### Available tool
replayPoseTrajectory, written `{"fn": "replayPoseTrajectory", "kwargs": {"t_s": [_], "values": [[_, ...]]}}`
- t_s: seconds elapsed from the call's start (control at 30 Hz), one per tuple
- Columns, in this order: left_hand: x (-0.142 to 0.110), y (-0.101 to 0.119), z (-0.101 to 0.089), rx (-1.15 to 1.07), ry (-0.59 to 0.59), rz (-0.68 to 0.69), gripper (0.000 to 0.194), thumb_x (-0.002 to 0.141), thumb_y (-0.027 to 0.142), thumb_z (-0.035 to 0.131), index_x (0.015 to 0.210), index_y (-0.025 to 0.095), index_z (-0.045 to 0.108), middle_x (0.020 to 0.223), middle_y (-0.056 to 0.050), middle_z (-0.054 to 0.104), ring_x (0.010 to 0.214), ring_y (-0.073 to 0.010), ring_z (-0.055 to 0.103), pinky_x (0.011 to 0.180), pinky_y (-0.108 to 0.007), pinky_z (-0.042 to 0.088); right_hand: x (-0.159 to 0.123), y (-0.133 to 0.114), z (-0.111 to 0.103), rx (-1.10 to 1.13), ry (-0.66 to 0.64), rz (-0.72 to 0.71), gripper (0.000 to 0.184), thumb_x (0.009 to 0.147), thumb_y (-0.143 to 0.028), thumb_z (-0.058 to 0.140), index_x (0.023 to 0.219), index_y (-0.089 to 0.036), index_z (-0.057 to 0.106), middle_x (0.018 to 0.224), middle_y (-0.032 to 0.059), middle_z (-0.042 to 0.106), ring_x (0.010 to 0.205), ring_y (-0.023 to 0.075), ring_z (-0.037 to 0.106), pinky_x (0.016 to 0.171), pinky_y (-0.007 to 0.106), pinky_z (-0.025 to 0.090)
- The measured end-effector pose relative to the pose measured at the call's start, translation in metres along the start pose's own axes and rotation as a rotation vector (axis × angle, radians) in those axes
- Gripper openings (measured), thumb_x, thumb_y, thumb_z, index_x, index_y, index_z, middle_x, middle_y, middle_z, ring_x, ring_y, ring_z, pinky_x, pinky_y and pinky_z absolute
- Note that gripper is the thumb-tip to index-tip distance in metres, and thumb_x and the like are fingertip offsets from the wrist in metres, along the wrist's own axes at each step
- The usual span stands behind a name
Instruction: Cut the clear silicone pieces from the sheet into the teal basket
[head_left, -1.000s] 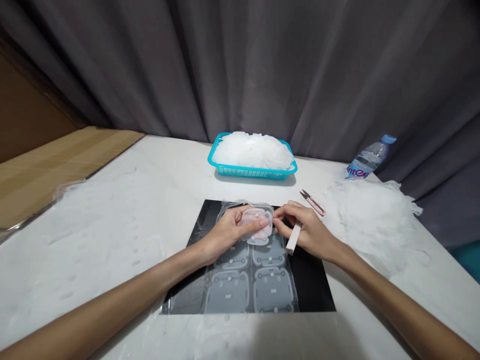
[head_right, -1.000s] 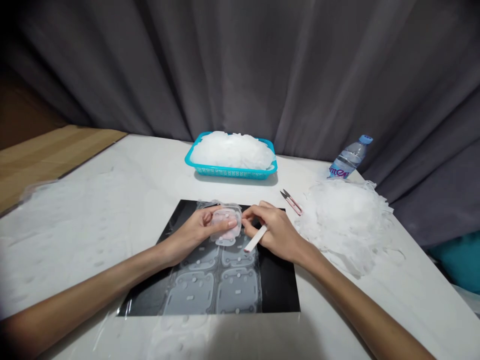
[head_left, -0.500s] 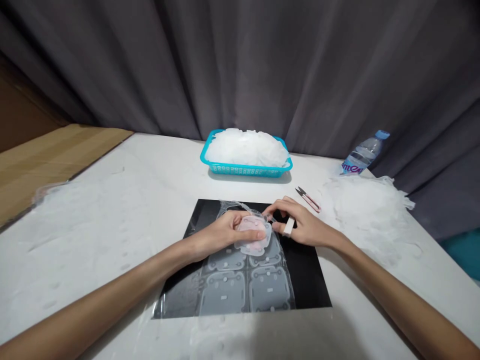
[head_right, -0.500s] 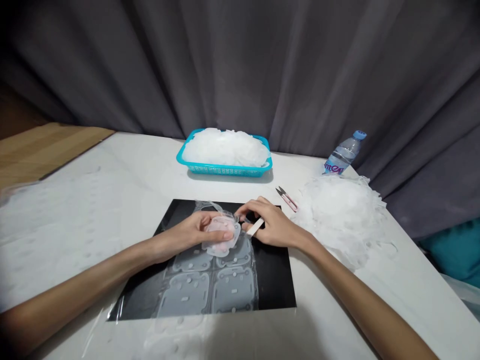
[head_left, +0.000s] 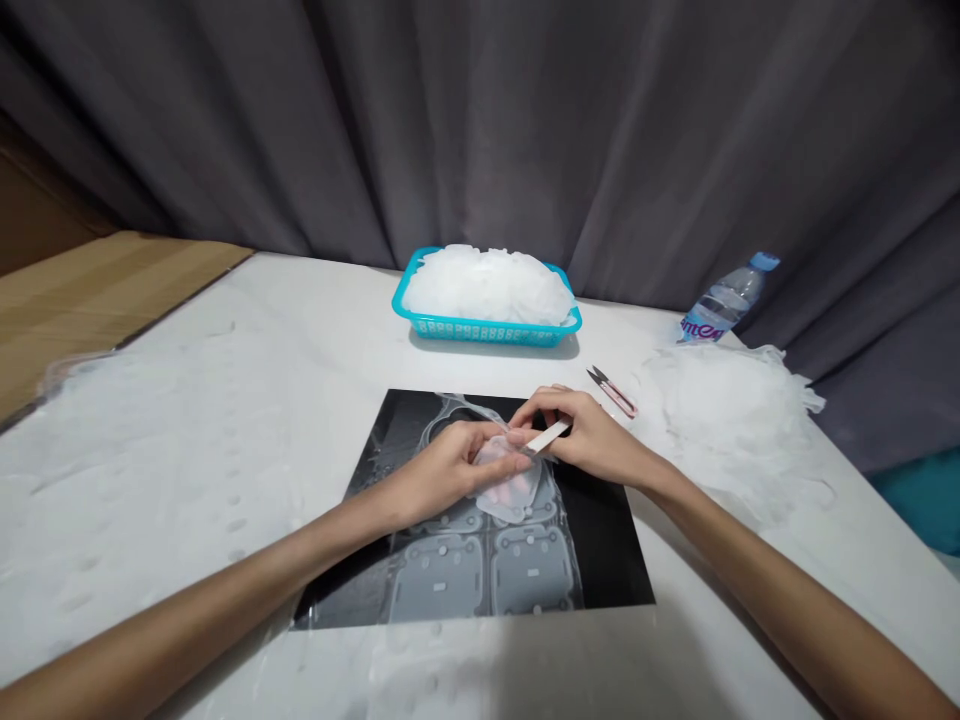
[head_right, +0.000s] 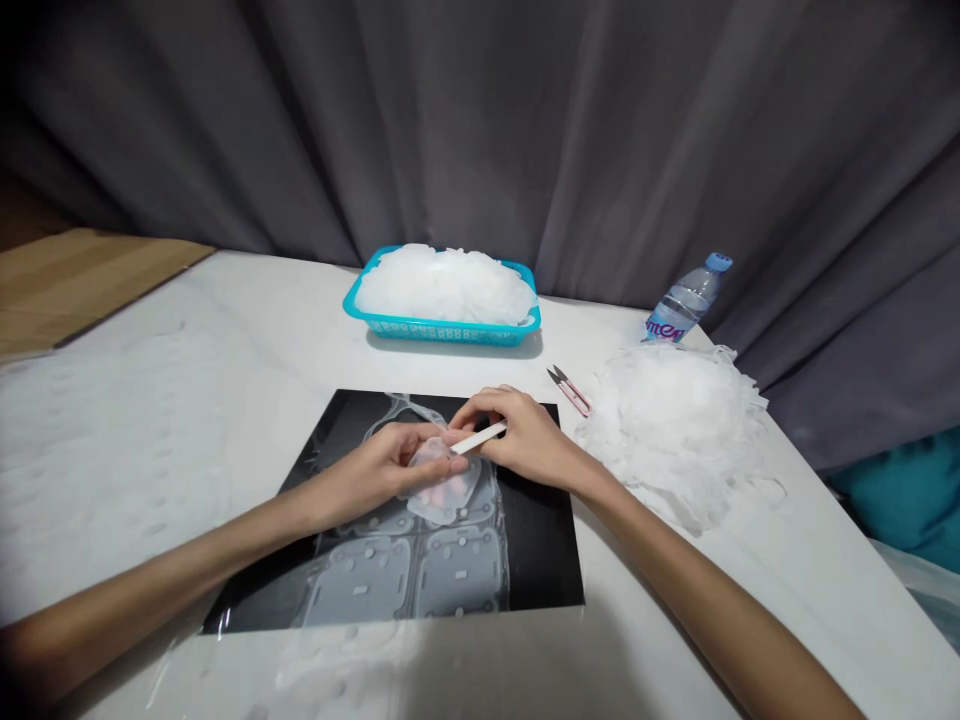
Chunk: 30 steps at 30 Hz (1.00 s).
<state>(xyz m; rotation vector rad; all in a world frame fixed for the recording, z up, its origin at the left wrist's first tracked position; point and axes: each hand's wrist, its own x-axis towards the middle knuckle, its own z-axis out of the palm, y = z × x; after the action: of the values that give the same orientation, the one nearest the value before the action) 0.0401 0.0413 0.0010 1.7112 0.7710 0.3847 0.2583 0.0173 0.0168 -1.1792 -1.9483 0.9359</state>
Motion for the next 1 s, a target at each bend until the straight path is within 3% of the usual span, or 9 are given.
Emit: {"fn": "replayPoseTrajectory", "kwargs": {"t_s": [0.17, 0.23, 0.37, 0.5, 0.63, 0.73, 0.83, 0.9, 1.0], "values": [[0.000, -0.001, 0.002, -0.003, 0.028, -0.028, 0.043, 0.094, 0.057, 0.069, 0.097, 0.015, 0.077, 0.066, 0.004, 0.048, 0.056, -0.0100, 0.034, 0.052, -0.023, 0.024, -0.002, 0.001, -0.003, 0.022, -0.065, 0.075, 0.010, 0.094, -0.026, 0.073, 0.094, -0.019, 0.081, 0.085, 0.0018, 0.072, 0.083, 0.0164, 0.061, 0.075, 0.028, 0.042], [-0.001, -0.001, 0.002, 0.033, 0.037, 0.014, 0.042, 0.099, 0.055, 0.061, 0.098, 0.016, 0.075, 0.070, 0.004, 0.048, 0.061, -0.0110, 0.037, 0.054, -0.023, 0.027, -0.003, 0.000, -0.005, 0.055, -0.085, 0.098, 0.012, 0.095, -0.024, 0.069, 0.093, -0.018, 0.079, 0.086, 0.0019, 0.072, 0.080, 0.0153, 0.060, 0.072, 0.027, 0.041], [-0.005, 0.002, 0.004, 0.211, 0.116, 0.118, 0.046, 0.107, 0.049, 0.047, 0.078, 0.017, 0.061, 0.069, 0.005, 0.040, 0.062, -0.0109, 0.036, 0.057, -0.023, 0.029, -0.003, -0.005, -0.012, 0.081, -0.106, 0.132, 0.008, 0.092, -0.015, 0.066, 0.088, -0.016, 0.074, 0.081, -0.0006, 0.068, 0.075, 0.0136, 0.056, 0.069, 0.026, 0.039], [-0.009, 0.006, 0.010, 0.390, 0.149, 0.235, 0.041, 0.110, 0.039, 0.042, 0.077, 0.018, 0.055, 0.065, 0.006, 0.041, 0.058, -0.0097, 0.036, 0.058, -0.023, 0.031, -0.009, -0.012, -0.017, -0.124, -0.141, 0.057, 0.011, 0.091, -0.011, 0.065, 0.084, -0.019, 0.064, 0.087, -0.0007, 0.066, 0.087, 0.0160, 0.056, 0.077, 0.028, 0.039], [-0.015, 0.004, 0.014, 0.508, 0.138, 0.301, 0.033, 0.112, 0.030, 0.039, 0.089, 0.018, 0.059, 0.071, 0.004, 0.054, 0.060, -0.0107, 0.049, 0.058, -0.023, 0.038, -0.015, -0.017, -0.017, -0.305, -0.187, -0.038, 0.011, 0.099, -0.012, 0.055, 0.092, -0.021, 0.057, 0.094, 0.0012, 0.063, 0.094, 0.0180, 0.056, 0.081, 0.029, 0.040], [-0.020, 0.000, 0.017, 0.719, 0.095, 0.525, 0.028, 0.113, 0.020, 0.036, 0.105, 0.017, 0.063, 0.083, -0.001, 0.066, 0.068, -0.0150, 0.062, 0.063, -0.025, 0.045, -0.012, -0.008, -0.015, -0.478, -0.135, -0.043, 0.011, 0.105, -0.019, 0.048, 0.097, -0.020, 0.054, 0.101, 0.0063, 0.063, 0.097, 0.0217, 0.056, 0.083, 0.033, 0.041], [-0.022, -0.004, 0.016, 0.837, 0.074, 0.770, 0.031, 0.113, 0.017, 0.033, 0.116, 0.017, 0.064, 0.092, -0.006, 0.071, 0.080, -0.0188, 0.068, 0.071, -0.028, 0.049, -0.007, 0.012, -0.017, -0.592, -0.032, 0.077, 0.012, 0.104, -0.018, 0.048, 0.094, -0.020, 0.054, 0.103, 0.0099, 0.065, 0.099, 0.0249, 0.057, 0.085, 0.037, 0.040], [-0.019, -0.005, 0.014, 0.724, 0.094, 0.683, 0.028, 0.114, 0.022, 0.036, 0.113, 0.018, 0.064, 0.090, -0.003, 0.070, 0.078, -0.0168, 0.067, 0.072, -0.027, 0.049, -0.005, 0.024, -0.021, -0.585, 0.003, 0.137, 0.012, 0.103, -0.018, 0.050, 0.092, -0.020, 0.056, 0.101, 0.0088, 0.068, 0.099, 0.0248, 0.059, 0.086, 0.037, 0.041], [-0.014, -0.002, 0.008, 0.437, 0.159, 0.358, 0.029, 0.114, 0.034, 0.042, 0.105, 0.020, 0.065, 0.084, 0.002, 0.065, 0.069, -0.0128, 0.060, 0.066, -0.024, 0.045, -0.006, 0.030, -0.030, -0.542, 0.063, 0.175, 0.012, 0.105, -0.026, 0.052, 0.097, -0.021, 0.060, 0.102, 0.0060, 0.071, 0.096, 0.0228, 0.062, 0.083, 0.035, 0.042]]}}
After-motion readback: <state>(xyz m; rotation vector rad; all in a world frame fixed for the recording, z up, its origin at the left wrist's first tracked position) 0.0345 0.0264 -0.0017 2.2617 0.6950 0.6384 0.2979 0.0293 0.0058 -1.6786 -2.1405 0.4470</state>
